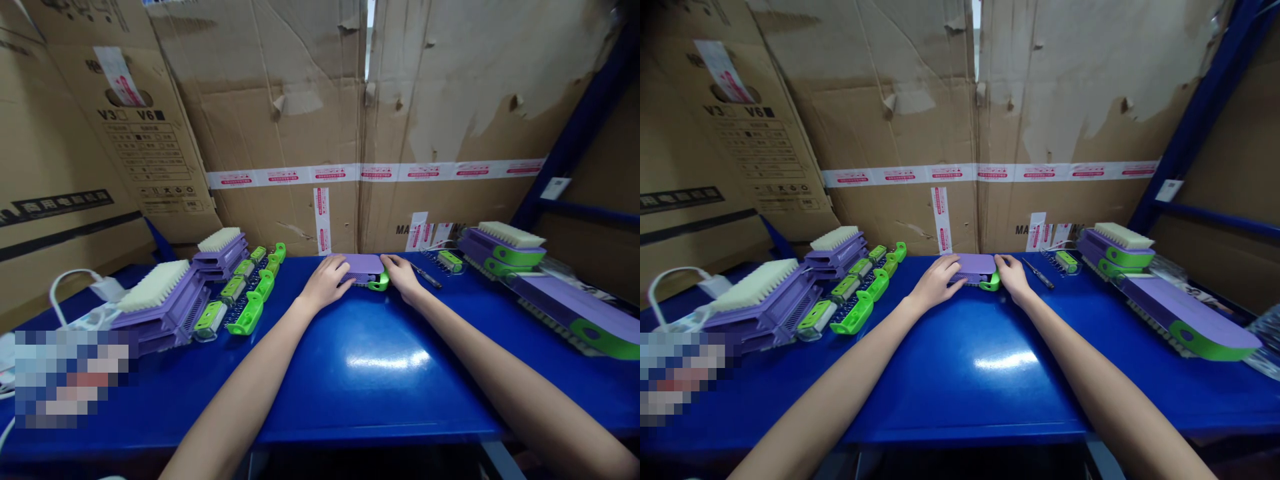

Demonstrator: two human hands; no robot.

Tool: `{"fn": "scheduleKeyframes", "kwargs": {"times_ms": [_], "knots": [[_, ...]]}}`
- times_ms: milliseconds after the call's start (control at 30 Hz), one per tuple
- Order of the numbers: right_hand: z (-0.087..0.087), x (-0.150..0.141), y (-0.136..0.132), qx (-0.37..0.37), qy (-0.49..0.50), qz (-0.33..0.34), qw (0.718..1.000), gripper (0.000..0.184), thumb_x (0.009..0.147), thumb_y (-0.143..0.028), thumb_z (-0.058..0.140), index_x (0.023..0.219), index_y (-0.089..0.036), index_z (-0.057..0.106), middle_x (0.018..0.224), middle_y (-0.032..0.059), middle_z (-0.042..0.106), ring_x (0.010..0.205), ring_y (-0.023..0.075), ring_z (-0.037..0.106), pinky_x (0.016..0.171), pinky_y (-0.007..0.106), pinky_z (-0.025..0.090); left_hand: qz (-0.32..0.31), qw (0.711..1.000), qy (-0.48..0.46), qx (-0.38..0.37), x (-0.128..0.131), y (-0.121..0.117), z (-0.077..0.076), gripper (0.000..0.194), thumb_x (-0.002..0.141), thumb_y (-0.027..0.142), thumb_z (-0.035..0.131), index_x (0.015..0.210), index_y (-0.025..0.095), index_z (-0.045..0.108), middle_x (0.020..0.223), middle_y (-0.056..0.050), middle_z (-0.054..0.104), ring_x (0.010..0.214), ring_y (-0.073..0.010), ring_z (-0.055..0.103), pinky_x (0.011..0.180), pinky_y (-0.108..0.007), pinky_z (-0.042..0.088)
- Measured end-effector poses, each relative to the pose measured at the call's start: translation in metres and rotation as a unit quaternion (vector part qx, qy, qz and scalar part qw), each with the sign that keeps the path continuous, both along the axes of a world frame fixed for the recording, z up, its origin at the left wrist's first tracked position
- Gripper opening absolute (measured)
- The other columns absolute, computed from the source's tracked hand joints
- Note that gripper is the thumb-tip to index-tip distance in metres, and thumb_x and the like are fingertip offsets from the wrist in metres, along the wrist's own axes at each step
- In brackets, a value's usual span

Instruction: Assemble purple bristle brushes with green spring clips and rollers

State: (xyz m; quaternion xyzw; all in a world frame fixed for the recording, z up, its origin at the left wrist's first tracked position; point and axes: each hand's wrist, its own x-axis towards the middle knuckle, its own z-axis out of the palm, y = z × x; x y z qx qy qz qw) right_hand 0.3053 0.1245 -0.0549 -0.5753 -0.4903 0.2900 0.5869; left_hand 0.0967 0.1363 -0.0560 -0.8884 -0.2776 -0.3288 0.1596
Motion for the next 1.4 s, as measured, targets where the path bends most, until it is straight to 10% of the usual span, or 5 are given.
{"fn": "scheduleKeyframes", "kwargs": {"times_ms": [1400], "knots": [[0.0010, 0.0052, 0.0005, -0.034, 0.077, -0.011, 0.996, 0.039, 0.071, -0.047, 0.056, 0.091, -0.015, 0.065, 0.080, 0.0070, 0.069, 0.071, 0.0203, 0.062, 0.059, 0.029, 0.048, 0.021, 0.994, 0.074, 0.076, 0.0010, -0.0030, 0.0046, 0.024, 0.089, 0.040, 0.046, 0.093, 0.019, 0.055, 0.112, -0.011, 0.058, 0.109, -0.0240, 0.055, 0.090, -0.040, 0.045]]}}
